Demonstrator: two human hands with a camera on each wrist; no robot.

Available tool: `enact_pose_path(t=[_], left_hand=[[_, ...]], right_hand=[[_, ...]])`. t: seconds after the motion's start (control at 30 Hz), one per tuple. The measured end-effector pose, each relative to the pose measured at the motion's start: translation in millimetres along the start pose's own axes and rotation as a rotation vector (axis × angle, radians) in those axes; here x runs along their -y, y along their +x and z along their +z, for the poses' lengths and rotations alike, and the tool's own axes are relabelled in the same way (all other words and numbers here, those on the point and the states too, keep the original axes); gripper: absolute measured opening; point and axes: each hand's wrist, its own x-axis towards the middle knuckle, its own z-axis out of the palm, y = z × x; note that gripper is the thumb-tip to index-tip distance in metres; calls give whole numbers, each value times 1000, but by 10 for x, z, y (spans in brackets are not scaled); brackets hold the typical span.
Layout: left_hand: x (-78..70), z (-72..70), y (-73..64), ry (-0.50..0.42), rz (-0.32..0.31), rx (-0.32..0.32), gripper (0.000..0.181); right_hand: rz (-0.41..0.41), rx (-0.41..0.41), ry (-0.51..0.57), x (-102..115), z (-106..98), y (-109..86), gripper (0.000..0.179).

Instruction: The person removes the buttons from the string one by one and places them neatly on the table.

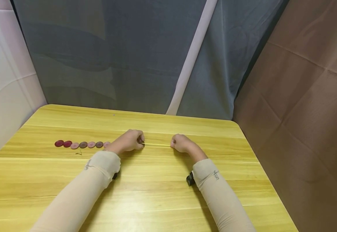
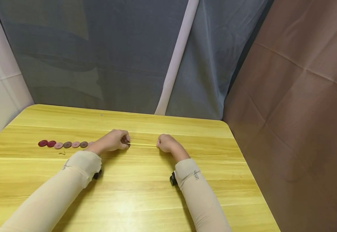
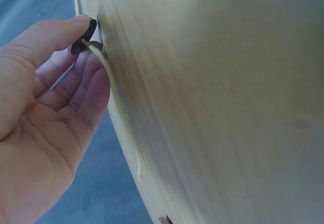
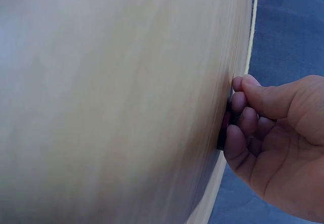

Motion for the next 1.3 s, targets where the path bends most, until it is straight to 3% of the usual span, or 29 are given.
enact_pose_path(t=[1.3], left_hand=[[169,-132,-144,32,-4,-12,14]], right_hand=[[1,22,19,-14,-9,9,19]])
